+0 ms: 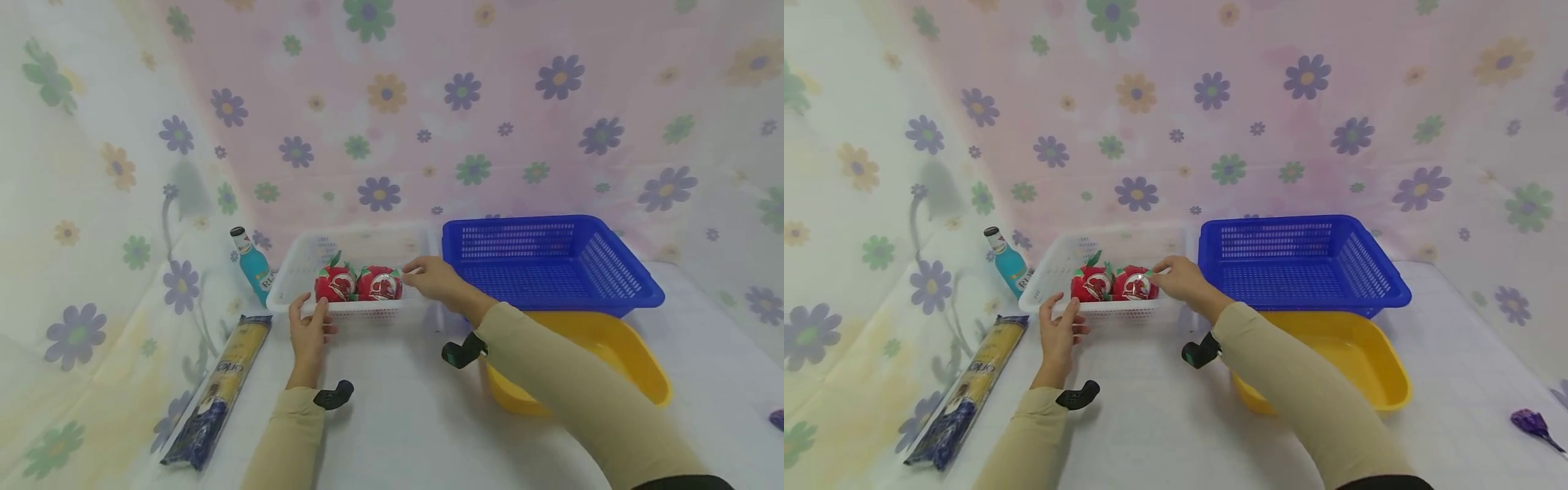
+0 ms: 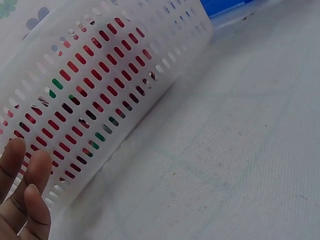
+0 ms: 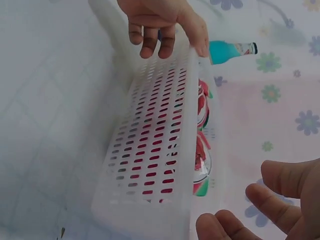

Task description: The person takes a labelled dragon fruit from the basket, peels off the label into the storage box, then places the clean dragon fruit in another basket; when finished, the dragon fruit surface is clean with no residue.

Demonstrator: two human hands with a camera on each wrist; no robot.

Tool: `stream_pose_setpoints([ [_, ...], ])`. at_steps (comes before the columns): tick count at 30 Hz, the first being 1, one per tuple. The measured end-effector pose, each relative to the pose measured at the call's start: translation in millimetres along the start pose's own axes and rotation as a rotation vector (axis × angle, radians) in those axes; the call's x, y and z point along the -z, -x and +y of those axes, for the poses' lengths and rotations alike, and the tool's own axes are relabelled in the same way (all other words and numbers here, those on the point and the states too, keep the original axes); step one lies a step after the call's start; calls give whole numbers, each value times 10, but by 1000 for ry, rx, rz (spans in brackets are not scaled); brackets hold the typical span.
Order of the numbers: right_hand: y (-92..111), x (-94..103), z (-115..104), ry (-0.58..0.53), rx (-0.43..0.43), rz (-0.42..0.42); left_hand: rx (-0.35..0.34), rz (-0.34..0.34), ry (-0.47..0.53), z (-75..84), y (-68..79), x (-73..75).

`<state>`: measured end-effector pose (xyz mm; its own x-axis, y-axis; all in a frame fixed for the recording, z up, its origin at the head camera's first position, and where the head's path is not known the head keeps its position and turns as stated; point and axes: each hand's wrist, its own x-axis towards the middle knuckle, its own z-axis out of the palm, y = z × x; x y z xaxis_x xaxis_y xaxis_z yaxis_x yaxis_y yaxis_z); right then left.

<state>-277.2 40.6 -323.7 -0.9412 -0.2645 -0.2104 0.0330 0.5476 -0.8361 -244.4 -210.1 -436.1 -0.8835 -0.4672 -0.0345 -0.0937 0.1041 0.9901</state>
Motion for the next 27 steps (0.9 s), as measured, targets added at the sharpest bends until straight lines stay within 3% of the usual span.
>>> stream_pose_setpoints([
  [8,-279,-202,13,-22,-4,14,0,-2,10,15,31,-35],
  [15,-433,-374,32,-53,-27,11,-7,14,1,-15,49,41],
  [27,-582,-306,27,-94,-89,-69,2,3,21,-16,34,-26],
])
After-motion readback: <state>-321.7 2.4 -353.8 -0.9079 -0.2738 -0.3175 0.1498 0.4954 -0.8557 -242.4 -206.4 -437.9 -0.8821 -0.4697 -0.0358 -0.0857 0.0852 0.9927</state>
